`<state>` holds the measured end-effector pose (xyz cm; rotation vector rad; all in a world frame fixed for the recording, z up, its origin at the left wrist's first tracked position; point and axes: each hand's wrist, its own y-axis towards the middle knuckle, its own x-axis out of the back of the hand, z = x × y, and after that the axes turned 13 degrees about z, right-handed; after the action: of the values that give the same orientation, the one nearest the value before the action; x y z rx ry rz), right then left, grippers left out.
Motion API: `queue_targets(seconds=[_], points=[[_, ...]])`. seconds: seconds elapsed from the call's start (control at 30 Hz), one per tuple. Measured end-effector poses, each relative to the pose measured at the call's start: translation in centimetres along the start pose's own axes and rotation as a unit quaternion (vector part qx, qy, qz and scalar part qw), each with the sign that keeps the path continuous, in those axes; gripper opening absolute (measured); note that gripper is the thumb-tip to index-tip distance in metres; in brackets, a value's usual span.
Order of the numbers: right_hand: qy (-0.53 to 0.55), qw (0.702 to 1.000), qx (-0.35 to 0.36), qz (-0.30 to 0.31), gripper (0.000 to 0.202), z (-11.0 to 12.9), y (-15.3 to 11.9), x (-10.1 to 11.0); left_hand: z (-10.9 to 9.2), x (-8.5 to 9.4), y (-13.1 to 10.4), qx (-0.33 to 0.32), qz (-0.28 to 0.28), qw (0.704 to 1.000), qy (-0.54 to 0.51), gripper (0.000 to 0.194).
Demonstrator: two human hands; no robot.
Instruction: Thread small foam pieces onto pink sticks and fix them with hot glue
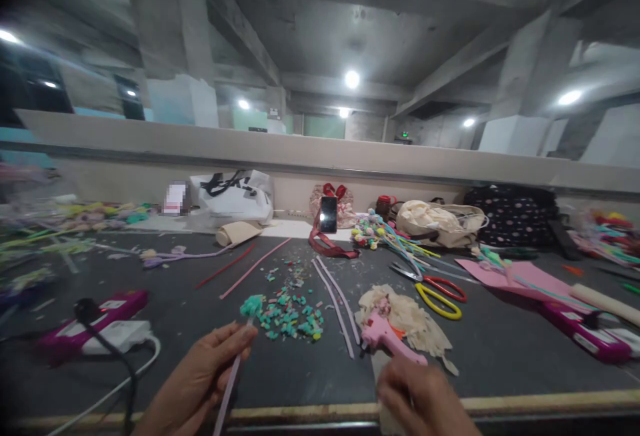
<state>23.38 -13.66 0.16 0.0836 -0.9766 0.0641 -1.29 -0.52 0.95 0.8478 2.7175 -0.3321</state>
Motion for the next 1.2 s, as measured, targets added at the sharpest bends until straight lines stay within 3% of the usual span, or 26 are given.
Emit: queue_targets(seconds=[0.1, 0.17, 0.4, 0.5, 0.6, 0.77, 0.93, 1.2], points=[[-0.105, 0.992, -0.032, -0.061, 0.018, -1.9, 1.8, 2.5, 0.7, -0.8, 0.2, 0.012, 0.026, 1.0, -0.002, 0.032], [-0.16, 0.982, -0.046, -0.084, 0.021, -2.7, 2.7, 3.1, 0.9, -1.3, 0.0, 0.022, 0.026, 0.999, 0.002, 0.032], [-0.222, 0.967, -0.114, -0.048, 0.024, -3.5, 3.4, 2.7, 1.4, -2.5, -0.3, 0.034, 0.021, 0.999, -0.014, 0.031], [-0.132, 0.983, -0.118, -0.044, 0.019, -4.0, 3.5, 3.3, 1.6, -3.4, 0.1, 0.051, 0.047, 0.996, -0.05, 0.031], [0.028, 0.991, -0.114, -0.059, 0.025, -4.6, 3.8, 4.3, 1.3, -5.3, 0.5, 0.048, 0.076, 0.993, -0.078, 0.029], [0.244, 0.965, -0.08, -0.059, 0.023, -5.4, 3.5, 5.5, 0.0, -9.5, 1.5, 0.042, 0.08, 0.993, -0.078, 0.021], [0.333, 0.939, -0.071, -0.054, 0.017, -5.7, 3.2, 5.6, 0.0, -12.6, 5.1, 0.055, 0.164, 0.979, -0.11, 0.019], [0.41, 0.908, -0.073, -0.053, 0.016, -6.4, 3.8, 5.4, 3.0, -15.0, 10.1, 0.055, 0.19, 0.971, -0.138, 0.016]])
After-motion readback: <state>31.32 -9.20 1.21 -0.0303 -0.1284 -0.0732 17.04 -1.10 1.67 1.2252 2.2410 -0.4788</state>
